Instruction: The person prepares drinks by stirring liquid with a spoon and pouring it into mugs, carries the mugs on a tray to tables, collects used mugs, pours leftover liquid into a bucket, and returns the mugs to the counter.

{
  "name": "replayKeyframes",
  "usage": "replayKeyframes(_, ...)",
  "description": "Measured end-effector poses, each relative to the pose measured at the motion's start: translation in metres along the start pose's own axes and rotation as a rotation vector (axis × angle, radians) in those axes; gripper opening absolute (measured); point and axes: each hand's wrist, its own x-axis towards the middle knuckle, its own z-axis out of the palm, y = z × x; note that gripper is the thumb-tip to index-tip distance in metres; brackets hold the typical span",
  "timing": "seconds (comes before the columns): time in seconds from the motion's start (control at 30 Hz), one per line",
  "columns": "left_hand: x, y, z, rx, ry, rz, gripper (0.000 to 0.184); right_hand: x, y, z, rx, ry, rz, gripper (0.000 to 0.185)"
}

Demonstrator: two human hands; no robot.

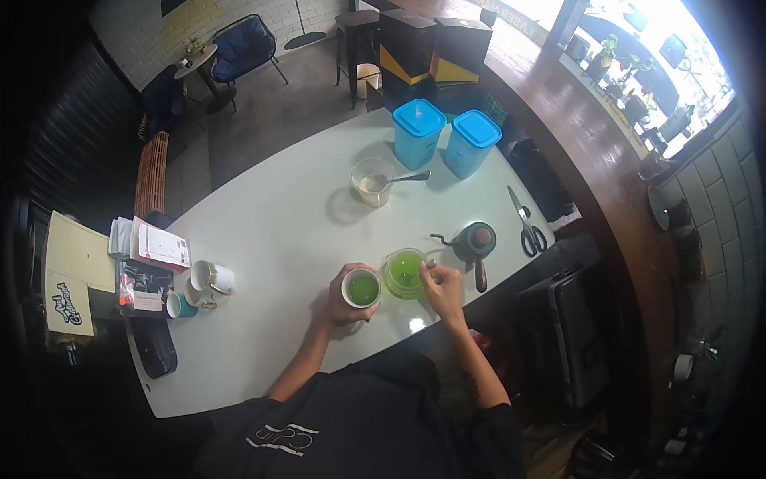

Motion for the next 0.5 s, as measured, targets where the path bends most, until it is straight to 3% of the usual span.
replayKeyframes(0.1,-0.002,-0.003,0.013,0.008,0.004,-0.064,0.062,-0.003,0.002,-0.014,0.036,0.013,-0.018,0.052)
replayKeyframes(0.27,-0.012,-0.003,0.006,-0.114,0.050,-0.116,0.089,-0.005,0.002,-0.002,-0.040,0.058,-0.001,0.053)
replayKeyframes(0.37,-0.030,-0.014,0.002,-0.060,0.086,-0.031,0.099,-0.010,-0.007,-0.004,-0.074,0.096,-0.004,0.046)
replayKeyframes(0.43,-0.045,-0.008,-0.007,-0.058,0.094,-0.009,0.089,-0.016,-0.018,-0.002,-0.050,0.169,-0.044,0.041)
replayKeyframes(0.5,-0.061,-0.009,-0.016,-0.295,0.192,-0.195,0.074,-0.026,-0.014,-0.002,-0.044,0.267,-0.094,0.025)
